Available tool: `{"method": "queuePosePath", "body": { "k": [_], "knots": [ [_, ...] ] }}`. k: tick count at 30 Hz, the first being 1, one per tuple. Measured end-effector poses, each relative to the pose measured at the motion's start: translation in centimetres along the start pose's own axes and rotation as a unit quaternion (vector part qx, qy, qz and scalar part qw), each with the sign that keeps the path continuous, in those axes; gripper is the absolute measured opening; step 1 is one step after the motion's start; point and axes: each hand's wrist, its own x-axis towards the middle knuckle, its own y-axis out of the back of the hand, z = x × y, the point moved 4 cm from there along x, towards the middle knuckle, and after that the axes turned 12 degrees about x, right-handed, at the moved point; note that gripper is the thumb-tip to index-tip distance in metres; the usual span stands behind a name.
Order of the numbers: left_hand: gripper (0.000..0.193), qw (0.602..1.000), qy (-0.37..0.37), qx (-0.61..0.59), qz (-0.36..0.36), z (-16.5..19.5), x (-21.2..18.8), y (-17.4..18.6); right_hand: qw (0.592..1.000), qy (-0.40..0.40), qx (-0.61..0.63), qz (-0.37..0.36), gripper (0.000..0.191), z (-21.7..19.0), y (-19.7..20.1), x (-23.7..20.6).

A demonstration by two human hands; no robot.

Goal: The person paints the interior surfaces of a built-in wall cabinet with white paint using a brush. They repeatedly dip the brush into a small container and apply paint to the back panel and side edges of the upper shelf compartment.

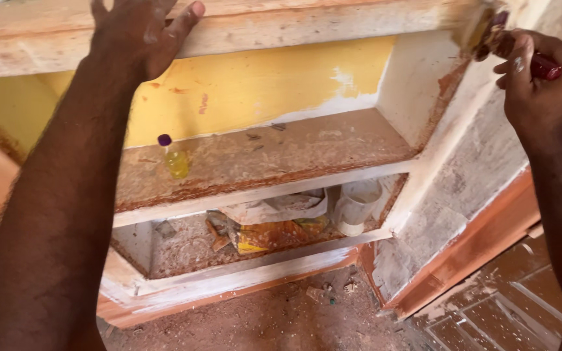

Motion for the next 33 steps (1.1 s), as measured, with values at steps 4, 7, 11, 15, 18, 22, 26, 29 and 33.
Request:
{"method": "queuePosePath", "body": {
  "k": [4, 7, 11, 15, 18, 22, 26, 29, 33],
  "knots": [
    [0.080, 0.994, 0.007, 0.097, -0.049, -0.7, 1.2, -2.3, 0.988, 0.050, -0.143, 0.027, 0.028, 0.9, 0.5, -0.6],
    [0.078, 0.992, -0.055, 0.106, 0.050, -0.8, 1.8, -2.9, 0.979, 0.060, -0.194, 0.023, 0.032, 1.5, -1.9, -1.2],
    [0.080, 0.990, -0.018, 0.137, -0.009, -1.9, 2.0, -4.6, 0.975, 0.102, -0.198, 0.004, 0.040, -0.1, -9.8, -1.0],
    [0.080, 0.985, -0.029, 0.171, 0.013, -1.8, 1.9, -4.7, 0.971, 0.157, -0.178, -0.017, 0.027, -5.3, -17.1, -0.3],
    [0.080, 0.985, -0.023, 0.173, 0.009, -1.6, 1.9, -4.5, 0.984, 0.156, -0.077, -0.029, 0.030, -9.0, -19.3, 1.1],
    [0.078, 0.986, -0.001, 0.164, -0.008, -1.6, 1.9, -4.3, 0.992, 0.107, 0.049, -0.049, 0.022, -11.6, -18.0, 1.6],
    [0.075, 0.983, -0.014, 0.182, -0.009, -1.5, 2.5, -4.3, 0.978, 0.092, 0.184, -0.027, 0.025, -9.6, -15.4, 2.0],
    [0.069, 0.975, -0.093, 0.174, 0.105, 0.0, 2.8, -3.8, 0.960, 0.065, 0.271, 0.010, 0.025, -5.2, -11.7, 1.3],
    [0.067, 0.990, -0.054, 0.120, 0.053, 1.9, 4.0, -4.1, 0.964, -0.039, 0.259, 0.042, 0.030, 2.8, -5.4, -0.7]
  ]
}}
